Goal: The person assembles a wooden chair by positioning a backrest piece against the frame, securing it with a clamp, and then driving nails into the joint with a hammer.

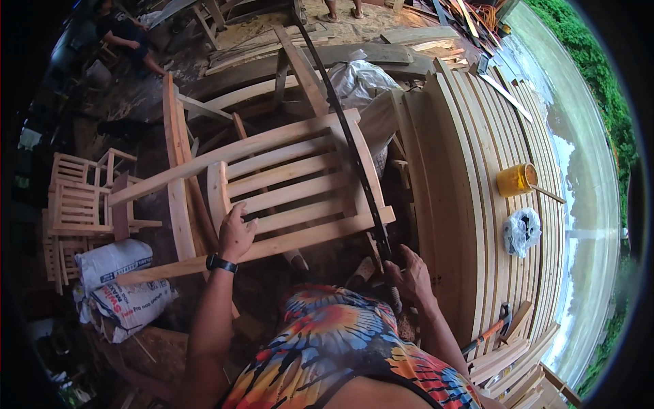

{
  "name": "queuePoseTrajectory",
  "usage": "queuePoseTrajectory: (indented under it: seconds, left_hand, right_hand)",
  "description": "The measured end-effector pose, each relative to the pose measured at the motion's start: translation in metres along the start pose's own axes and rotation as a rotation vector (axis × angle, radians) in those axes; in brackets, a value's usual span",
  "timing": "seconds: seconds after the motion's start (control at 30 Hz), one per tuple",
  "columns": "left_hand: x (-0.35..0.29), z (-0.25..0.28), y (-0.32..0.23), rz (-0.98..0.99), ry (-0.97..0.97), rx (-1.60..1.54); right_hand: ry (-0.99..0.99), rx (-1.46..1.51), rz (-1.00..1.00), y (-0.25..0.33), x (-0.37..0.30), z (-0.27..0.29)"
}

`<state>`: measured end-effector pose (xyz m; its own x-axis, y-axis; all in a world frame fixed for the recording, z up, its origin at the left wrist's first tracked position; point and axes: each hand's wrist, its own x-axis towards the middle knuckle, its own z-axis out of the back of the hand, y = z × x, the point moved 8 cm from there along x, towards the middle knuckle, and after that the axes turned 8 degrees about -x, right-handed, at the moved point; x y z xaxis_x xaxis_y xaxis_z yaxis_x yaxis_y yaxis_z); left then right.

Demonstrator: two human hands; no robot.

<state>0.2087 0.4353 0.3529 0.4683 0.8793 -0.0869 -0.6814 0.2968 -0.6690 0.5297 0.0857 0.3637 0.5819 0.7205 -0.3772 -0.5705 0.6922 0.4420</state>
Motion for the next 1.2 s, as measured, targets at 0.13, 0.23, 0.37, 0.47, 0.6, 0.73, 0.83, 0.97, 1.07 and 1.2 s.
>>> queuePoseTrajectory:
  seconds: [0.13, 0.23, 0.37, 0.47, 0.6, 0.73, 0.83, 0.97, 1.07, 1.2]
  left_hand:
    - [0.076, 0.024, 0.020, -0.205, -0.038, 0.016]
    - [0.114, 0.034, 0.039, -0.251, -0.049, 0.021]
    - [0.163, 0.052, 0.055, -0.322, -0.101, 0.046]
    - [0.186, 0.075, 0.076, -0.342, -0.109, 0.085]
    - [0.230, 0.088, 0.132, -0.188, -0.013, 0.247]
    - [0.248, 0.092, 0.165, 0.060, 0.198, 0.258]
    - [0.248, 0.090, 0.172, 0.057, 0.205, 0.303]
    - [0.255, 0.085, 0.169, 0.053, 0.256, 0.312]
    - [0.267, 0.075, 0.169, 0.140, 0.369, 0.287]
    - [0.268, 0.072, 0.164, 0.228, 0.382, 0.311]
  right_hand:
    - [-0.013, -0.063, -0.166, 0.013, 0.020, -0.019]
    - [-0.021, -0.114, -0.253, 0.016, 0.032, -0.039]
    - [-0.099, -0.179, -0.401, 0.008, 0.036, -0.044]
    - [-0.098, -0.146, -0.403, 0.018, 0.038, -0.041]
    - [-0.041, -0.119, -0.432, 0.017, 0.054, -0.051]
    - [0.055, -0.103, -0.575, 0.006, 0.052, -0.054]
    - [0.052, -0.123, -0.583, 0.004, 0.054, -0.055]
    - [0.095, -0.109, -0.616, 0.008, 0.054, -0.053]
    - [0.243, 0.176, -0.602, 0.018, 0.051, -0.052]
    - [0.348, 0.471, -0.690, -0.023, 0.061, -0.081]
